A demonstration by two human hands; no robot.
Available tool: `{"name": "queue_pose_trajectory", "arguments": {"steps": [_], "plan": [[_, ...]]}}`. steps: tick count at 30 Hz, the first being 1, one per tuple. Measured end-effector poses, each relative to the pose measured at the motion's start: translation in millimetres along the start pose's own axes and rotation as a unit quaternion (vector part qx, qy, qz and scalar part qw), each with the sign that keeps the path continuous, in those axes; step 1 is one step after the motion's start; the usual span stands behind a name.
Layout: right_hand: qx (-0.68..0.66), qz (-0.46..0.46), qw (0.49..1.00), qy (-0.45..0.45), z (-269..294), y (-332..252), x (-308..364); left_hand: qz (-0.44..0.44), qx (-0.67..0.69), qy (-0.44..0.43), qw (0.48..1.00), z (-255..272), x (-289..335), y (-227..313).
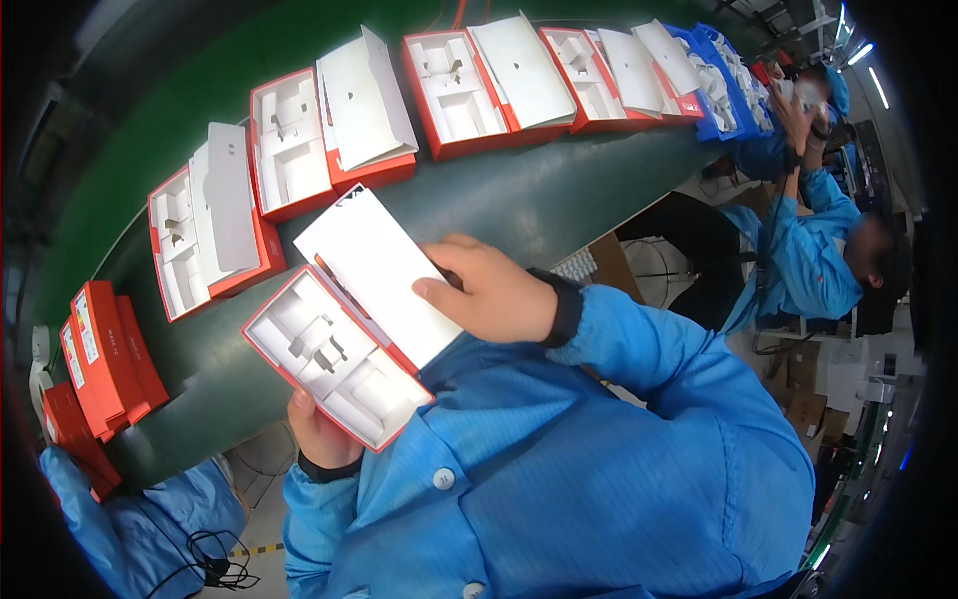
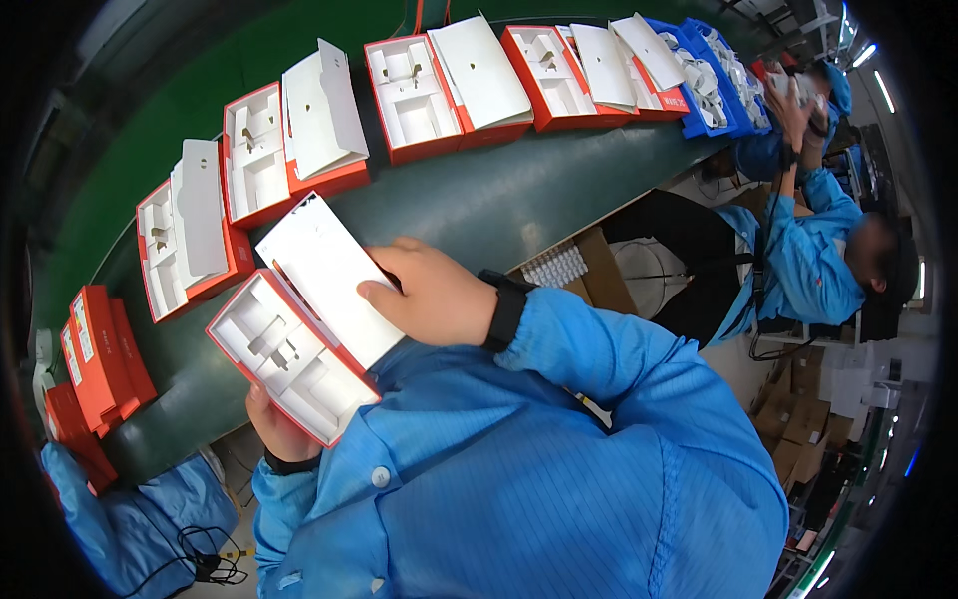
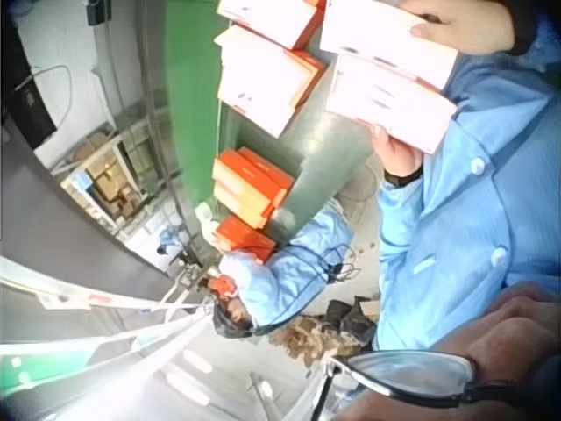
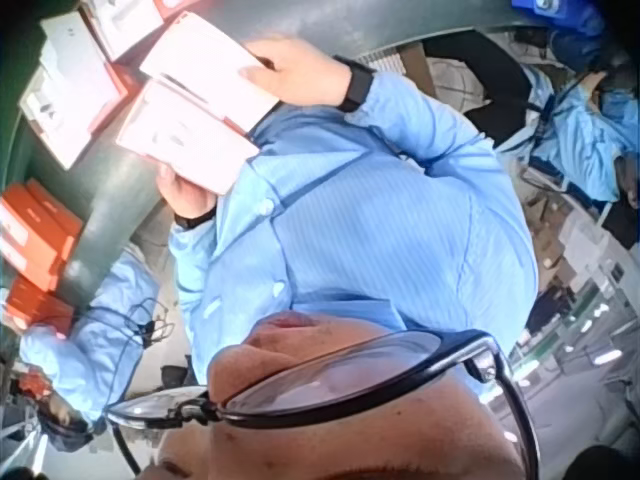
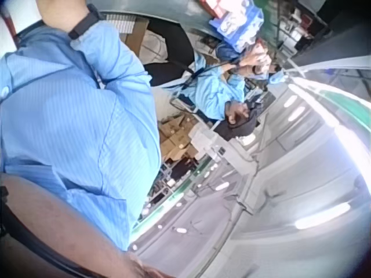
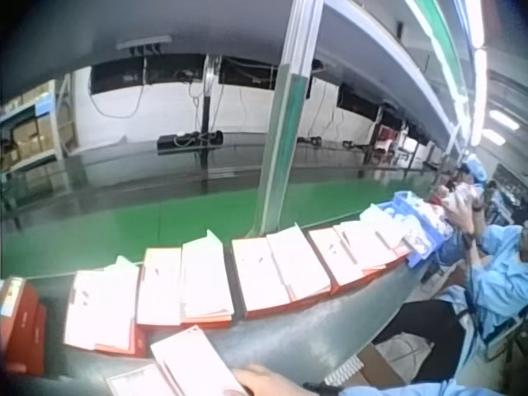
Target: Packaging cell phone components into boxes on an assembly line.
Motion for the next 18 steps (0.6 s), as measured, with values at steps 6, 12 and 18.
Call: {"name": "queue_pose_trajectory", "arguments": {"steps": [6, 12, 18], "plan": [[-0.009, -0.009, 1.0, 0.026, 5, -1, 19, -0.035, -0.041, -0.033, 0.998, -6, 11, 7], [-0.312, -0.147, 0.938, 0.015, 1, 17, 29, -0.023, -0.037, -0.039, 0.998, -14, 13, 8], [-0.312, -0.124, 0.942, -0.015, 11, 27, 34, -0.015, -0.043, -0.128, 0.991, -35, 7, 14]]}}
Point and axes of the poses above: each hand's wrist, its own x-axis away from the middle knuckle, its own z-axis out of the back of the hand, y = z × x, the point moved 7 cm from there along -x, towards the middle knuckle, and after that the axes turned 10 degrees about y, right-handed, at the moved point
